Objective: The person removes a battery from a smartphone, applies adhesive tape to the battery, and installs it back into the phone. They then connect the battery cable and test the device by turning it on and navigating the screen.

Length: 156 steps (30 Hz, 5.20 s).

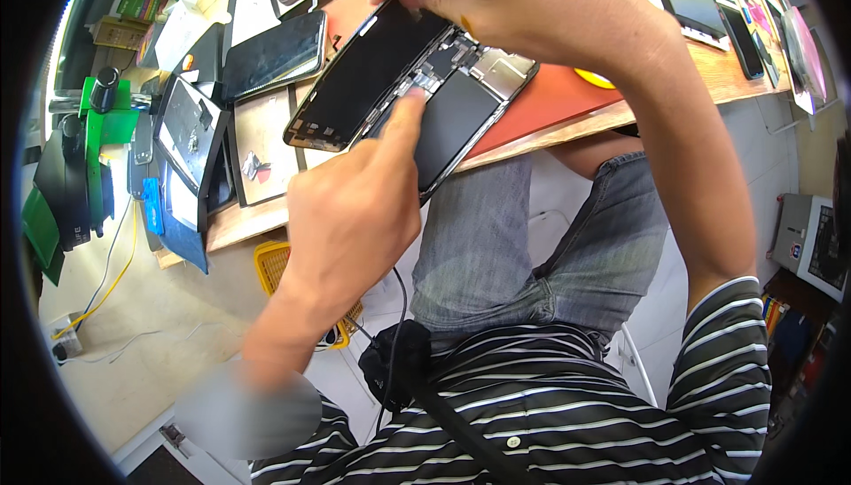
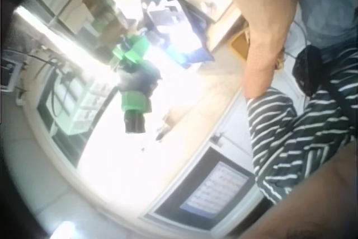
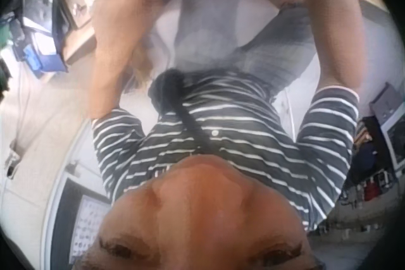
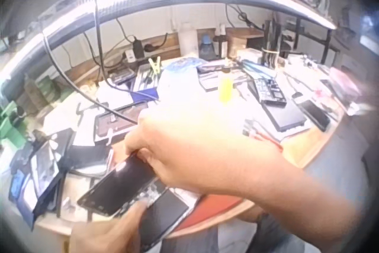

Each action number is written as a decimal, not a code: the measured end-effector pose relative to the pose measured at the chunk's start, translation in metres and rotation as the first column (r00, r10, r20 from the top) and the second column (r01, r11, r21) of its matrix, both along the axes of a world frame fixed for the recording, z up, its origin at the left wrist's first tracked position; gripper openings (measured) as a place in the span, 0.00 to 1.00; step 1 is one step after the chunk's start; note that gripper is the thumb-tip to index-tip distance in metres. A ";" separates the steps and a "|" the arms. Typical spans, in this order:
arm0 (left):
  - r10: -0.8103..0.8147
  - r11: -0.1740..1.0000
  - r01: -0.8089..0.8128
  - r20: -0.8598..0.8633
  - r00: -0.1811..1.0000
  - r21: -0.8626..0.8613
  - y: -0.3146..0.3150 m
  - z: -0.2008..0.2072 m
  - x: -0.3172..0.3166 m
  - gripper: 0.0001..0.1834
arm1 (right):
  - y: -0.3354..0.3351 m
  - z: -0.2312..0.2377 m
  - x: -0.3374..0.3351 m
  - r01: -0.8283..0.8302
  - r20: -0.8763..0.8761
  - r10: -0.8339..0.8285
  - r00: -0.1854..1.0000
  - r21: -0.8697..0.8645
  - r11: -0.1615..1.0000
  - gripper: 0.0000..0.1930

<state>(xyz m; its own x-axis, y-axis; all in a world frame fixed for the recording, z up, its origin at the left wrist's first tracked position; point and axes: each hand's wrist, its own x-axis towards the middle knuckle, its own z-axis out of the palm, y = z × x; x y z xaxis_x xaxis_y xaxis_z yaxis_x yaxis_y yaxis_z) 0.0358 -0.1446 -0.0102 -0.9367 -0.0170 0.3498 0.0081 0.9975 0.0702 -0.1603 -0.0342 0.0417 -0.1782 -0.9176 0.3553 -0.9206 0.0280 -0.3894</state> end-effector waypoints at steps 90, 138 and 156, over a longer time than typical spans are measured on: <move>-0.348 -0.750 -0.054 -0.324 0.880 0.660 0.098 -0.052 0.037 0.52 | 0.160 -0.092 0.155 0.015 0.969 0.222 -0.105 -0.222 0.975 0.24; 0.104 -0.843 0.330 -0.473 0.875 0.425 -0.010 -0.050 -0.046 0.54 | -0.026 -0.009 -0.145 0.419 -0.064 -0.416 0.907 0.056 0.906 0.12; 0.093 -0.888 0.263 -0.413 0.906 0.377 -0.011 -0.050 -0.049 0.57 | 0.067 0.018 -0.046 0.365 0.018 -0.456 0.890 0.570 0.736 0.12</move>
